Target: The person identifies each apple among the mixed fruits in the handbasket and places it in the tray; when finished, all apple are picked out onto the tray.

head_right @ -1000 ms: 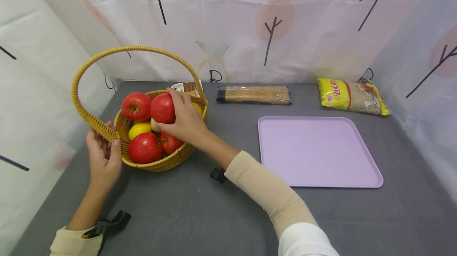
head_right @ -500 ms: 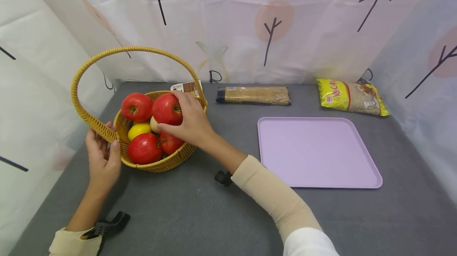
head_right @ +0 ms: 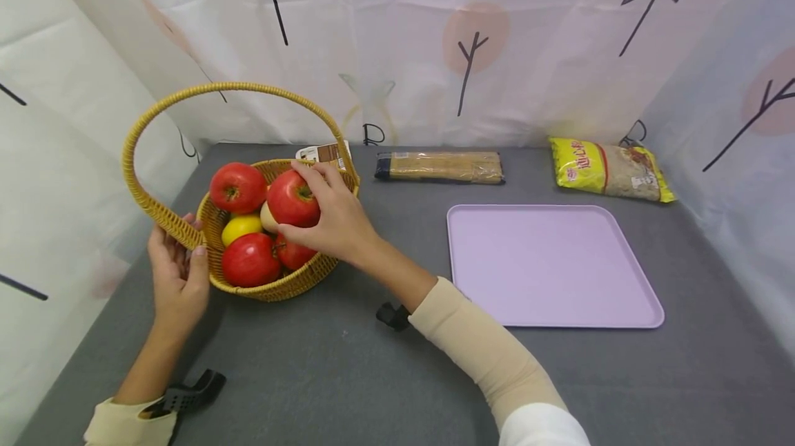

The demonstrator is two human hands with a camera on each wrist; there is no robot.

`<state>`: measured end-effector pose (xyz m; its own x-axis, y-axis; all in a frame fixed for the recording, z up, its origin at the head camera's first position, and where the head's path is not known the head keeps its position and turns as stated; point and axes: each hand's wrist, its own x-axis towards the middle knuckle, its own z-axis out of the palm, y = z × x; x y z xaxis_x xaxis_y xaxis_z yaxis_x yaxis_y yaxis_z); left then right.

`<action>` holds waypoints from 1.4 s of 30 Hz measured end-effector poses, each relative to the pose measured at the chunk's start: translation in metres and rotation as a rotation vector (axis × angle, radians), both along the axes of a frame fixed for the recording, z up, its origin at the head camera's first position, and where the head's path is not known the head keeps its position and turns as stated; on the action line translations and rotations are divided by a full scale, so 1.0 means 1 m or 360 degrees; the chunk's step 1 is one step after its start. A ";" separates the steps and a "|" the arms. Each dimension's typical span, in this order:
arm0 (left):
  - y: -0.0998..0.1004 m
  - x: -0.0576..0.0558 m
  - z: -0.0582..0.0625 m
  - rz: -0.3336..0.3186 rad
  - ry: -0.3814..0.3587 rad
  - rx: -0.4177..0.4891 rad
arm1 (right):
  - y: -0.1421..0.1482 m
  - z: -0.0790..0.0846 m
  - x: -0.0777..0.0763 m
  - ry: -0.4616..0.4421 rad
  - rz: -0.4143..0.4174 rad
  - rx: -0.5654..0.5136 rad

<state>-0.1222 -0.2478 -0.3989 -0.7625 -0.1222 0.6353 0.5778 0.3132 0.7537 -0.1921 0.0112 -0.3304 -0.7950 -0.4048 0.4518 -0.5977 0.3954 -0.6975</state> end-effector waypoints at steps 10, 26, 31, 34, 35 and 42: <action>-0.001 -0.001 -0.003 0.0037 0.0002 -0.0025 | 0.013 0.002 0.012 -0.0071 -0.0002 -0.0156; -0.001 0.000 -0.001 0.0031 -0.0014 -0.0038 | 0.055 0.002 0.025 0.0178 -0.0062 -0.0050; -0.001 0.000 -0.001 0.0023 -0.0003 -0.0028 | 0.071 -0.001 0.027 0.0172 -0.0109 -0.0002; 0.000 0.000 0.000 0.0014 0.0011 -0.0005 | 0.080 -0.002 0.028 0.0142 -0.0132 0.0019; 0.001 0.001 0.000 0.0012 0.0014 0.0001 | 0.083 -0.002 0.029 0.0130 -0.0144 0.0027; 0.001 0.000 -0.001 0.0024 0.0027 -0.0008 | 0.108 -0.006 0.027 0.0089 -0.0244 0.0077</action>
